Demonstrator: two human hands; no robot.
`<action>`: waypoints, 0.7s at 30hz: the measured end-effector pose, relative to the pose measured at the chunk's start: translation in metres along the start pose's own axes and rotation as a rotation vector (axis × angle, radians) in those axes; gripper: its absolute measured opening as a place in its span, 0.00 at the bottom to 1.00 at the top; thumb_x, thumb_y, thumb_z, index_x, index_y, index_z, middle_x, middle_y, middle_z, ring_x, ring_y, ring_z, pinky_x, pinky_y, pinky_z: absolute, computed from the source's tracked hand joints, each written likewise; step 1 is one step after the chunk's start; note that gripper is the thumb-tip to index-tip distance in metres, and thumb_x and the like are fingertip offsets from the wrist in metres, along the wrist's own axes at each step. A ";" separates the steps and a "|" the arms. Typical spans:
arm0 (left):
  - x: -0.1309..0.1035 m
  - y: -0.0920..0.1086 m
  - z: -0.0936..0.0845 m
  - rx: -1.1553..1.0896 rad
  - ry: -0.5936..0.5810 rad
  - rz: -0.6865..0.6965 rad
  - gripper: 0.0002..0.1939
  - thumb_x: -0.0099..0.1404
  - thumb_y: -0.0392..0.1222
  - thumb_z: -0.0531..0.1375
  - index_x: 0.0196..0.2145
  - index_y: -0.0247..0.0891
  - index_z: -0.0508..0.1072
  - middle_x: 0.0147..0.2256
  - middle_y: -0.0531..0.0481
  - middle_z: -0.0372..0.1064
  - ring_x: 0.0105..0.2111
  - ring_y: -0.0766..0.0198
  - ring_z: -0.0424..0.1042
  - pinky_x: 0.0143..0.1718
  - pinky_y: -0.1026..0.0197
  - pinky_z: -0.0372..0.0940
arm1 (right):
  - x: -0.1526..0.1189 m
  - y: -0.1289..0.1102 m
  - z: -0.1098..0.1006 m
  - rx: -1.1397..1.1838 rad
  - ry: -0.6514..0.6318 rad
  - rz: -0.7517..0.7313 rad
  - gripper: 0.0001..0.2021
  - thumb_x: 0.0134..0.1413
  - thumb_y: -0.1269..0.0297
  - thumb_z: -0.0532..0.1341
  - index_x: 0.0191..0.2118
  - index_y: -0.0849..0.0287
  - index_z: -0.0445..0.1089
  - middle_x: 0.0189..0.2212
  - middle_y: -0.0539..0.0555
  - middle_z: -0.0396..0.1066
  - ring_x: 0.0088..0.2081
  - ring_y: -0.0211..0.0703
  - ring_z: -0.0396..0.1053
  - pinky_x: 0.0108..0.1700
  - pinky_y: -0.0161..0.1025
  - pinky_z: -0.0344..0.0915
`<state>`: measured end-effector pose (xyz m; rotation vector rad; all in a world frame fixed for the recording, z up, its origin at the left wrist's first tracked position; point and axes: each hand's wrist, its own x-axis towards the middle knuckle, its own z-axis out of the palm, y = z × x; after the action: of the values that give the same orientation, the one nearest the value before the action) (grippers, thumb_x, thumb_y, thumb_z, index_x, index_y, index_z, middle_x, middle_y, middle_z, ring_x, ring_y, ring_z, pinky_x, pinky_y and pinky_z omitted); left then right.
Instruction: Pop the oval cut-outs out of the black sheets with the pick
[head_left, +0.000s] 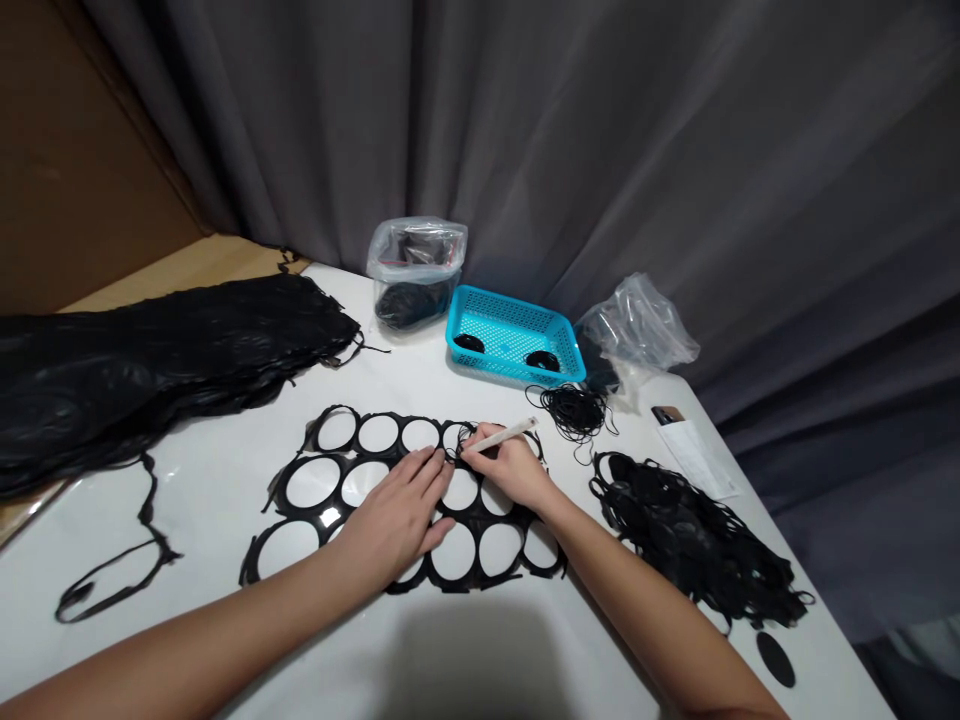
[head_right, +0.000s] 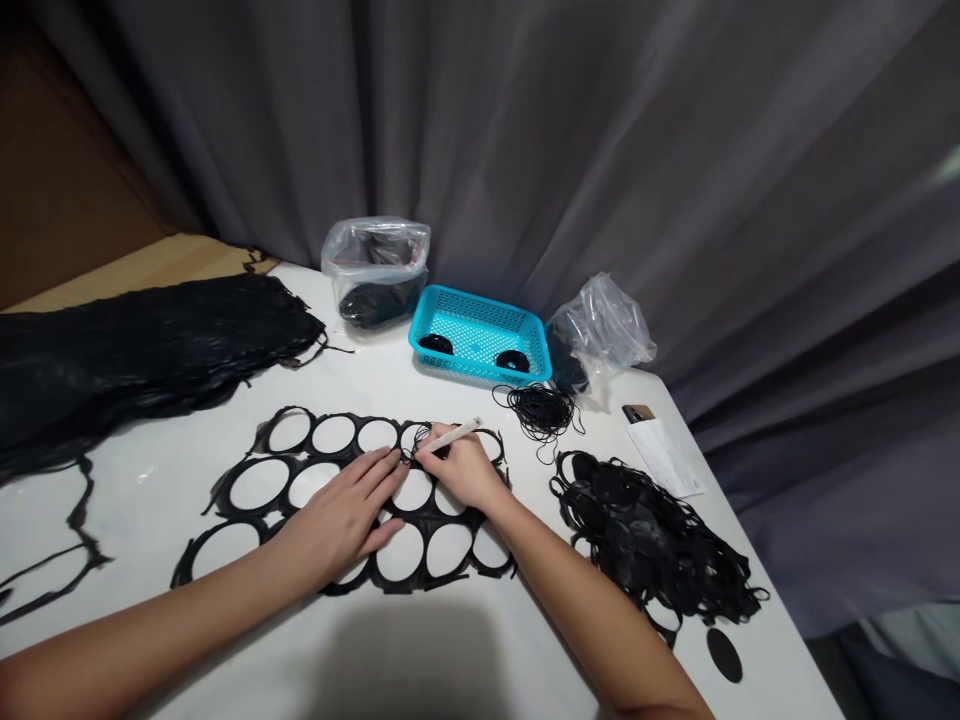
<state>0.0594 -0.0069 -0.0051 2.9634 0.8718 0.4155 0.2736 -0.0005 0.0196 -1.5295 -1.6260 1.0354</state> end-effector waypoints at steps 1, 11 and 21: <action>0.000 0.000 -0.001 0.002 -0.003 0.000 0.28 0.72 0.49 0.57 0.61 0.25 0.66 0.60 0.31 0.65 0.62 0.41 0.62 0.61 0.45 0.59 | 0.000 0.001 0.000 -0.006 -0.006 -0.007 0.05 0.55 0.64 0.62 0.30 0.55 0.67 0.33 0.50 0.76 0.37 0.43 0.72 0.43 0.38 0.65; 0.000 0.001 -0.001 0.034 -0.023 -0.008 0.29 0.71 0.50 0.58 0.61 0.25 0.65 0.60 0.32 0.65 0.62 0.42 0.62 0.62 0.45 0.58 | 0.003 0.003 0.000 -0.114 -0.010 -0.100 0.04 0.57 0.67 0.62 0.30 0.56 0.69 0.34 0.51 0.76 0.40 0.45 0.71 0.46 0.40 0.63; 0.000 0.001 0.002 0.030 0.006 0.011 0.29 0.71 0.49 0.57 0.61 0.24 0.65 0.59 0.31 0.66 0.62 0.42 0.62 0.63 0.46 0.56 | -0.010 0.015 0.011 -0.575 0.054 -0.469 0.05 0.63 0.68 0.58 0.36 0.54 0.69 0.37 0.53 0.76 0.41 0.47 0.71 0.50 0.45 0.61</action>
<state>0.0605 -0.0072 -0.0071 2.9970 0.8704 0.4157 0.2713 -0.0120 0.0020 -1.3785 -2.2200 0.2786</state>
